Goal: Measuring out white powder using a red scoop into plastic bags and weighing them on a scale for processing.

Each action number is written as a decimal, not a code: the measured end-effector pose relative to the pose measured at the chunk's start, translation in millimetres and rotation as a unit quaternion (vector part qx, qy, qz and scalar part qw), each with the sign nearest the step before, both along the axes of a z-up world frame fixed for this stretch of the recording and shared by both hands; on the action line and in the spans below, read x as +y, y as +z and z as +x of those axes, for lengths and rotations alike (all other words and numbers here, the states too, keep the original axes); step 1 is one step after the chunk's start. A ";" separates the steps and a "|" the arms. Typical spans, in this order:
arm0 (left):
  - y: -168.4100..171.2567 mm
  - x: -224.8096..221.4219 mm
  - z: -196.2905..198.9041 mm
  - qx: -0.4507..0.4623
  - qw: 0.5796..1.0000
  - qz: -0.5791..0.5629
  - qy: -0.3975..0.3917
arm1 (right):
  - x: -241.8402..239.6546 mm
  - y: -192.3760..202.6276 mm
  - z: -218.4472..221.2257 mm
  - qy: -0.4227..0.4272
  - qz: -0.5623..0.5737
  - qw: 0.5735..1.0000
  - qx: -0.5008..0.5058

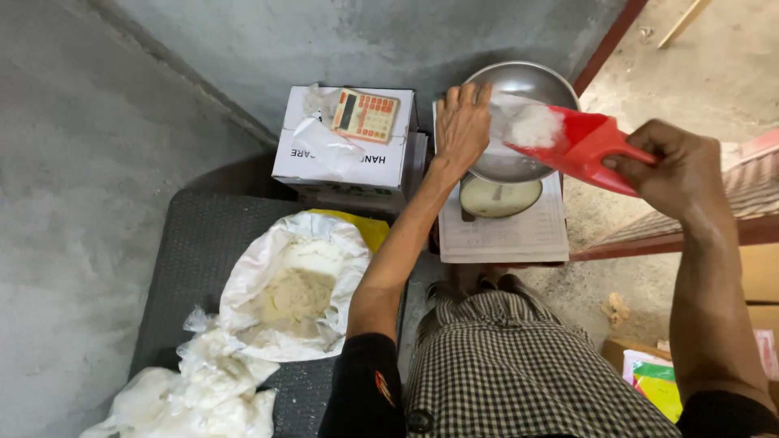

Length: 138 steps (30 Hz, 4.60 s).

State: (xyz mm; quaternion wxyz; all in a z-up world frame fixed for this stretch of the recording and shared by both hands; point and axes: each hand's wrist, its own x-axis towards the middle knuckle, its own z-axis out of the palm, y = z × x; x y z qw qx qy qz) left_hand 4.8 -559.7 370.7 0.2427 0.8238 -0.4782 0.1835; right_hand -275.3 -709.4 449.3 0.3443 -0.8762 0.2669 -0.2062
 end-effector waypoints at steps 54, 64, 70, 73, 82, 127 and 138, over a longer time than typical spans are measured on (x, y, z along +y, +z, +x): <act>-43.0 -35.9 53.8 0.407 0.903 -0.129 -0.039 | 27.6 52.5 119.6 0.115 -0.546 0.817 0.145; -39.9 -31.8 44.1 0.469 0.868 -0.151 -0.055 | 28.2 89.1 96.8 0.108 -0.508 0.825 0.224; -39.7 -33.7 42.7 0.465 0.877 -0.115 -0.023 | 29.9 74.7 94.6 0.101 -0.473 0.851 0.204; -46.9 -30.5 44.5 0.442 0.885 -0.142 -0.030 | 29.6 76.7 93.2 0.098 -0.479 0.839 0.237; 23.1 16.5 -17.7 0.312 0.949 0.041 0.008 | 11.2 53.3 87.7 0.096 -0.474 0.856 0.181; 6.5 33.6 -18.0 0.380 0.919 -0.061 -0.080 | 7.4 90.7 71.3 0.084 -0.551 0.824 0.104; -40.1 -1.7 8.5 0.471 0.841 -0.263 0.038 | 5.2 96.8 62.8 0.147 -0.439 0.858 0.224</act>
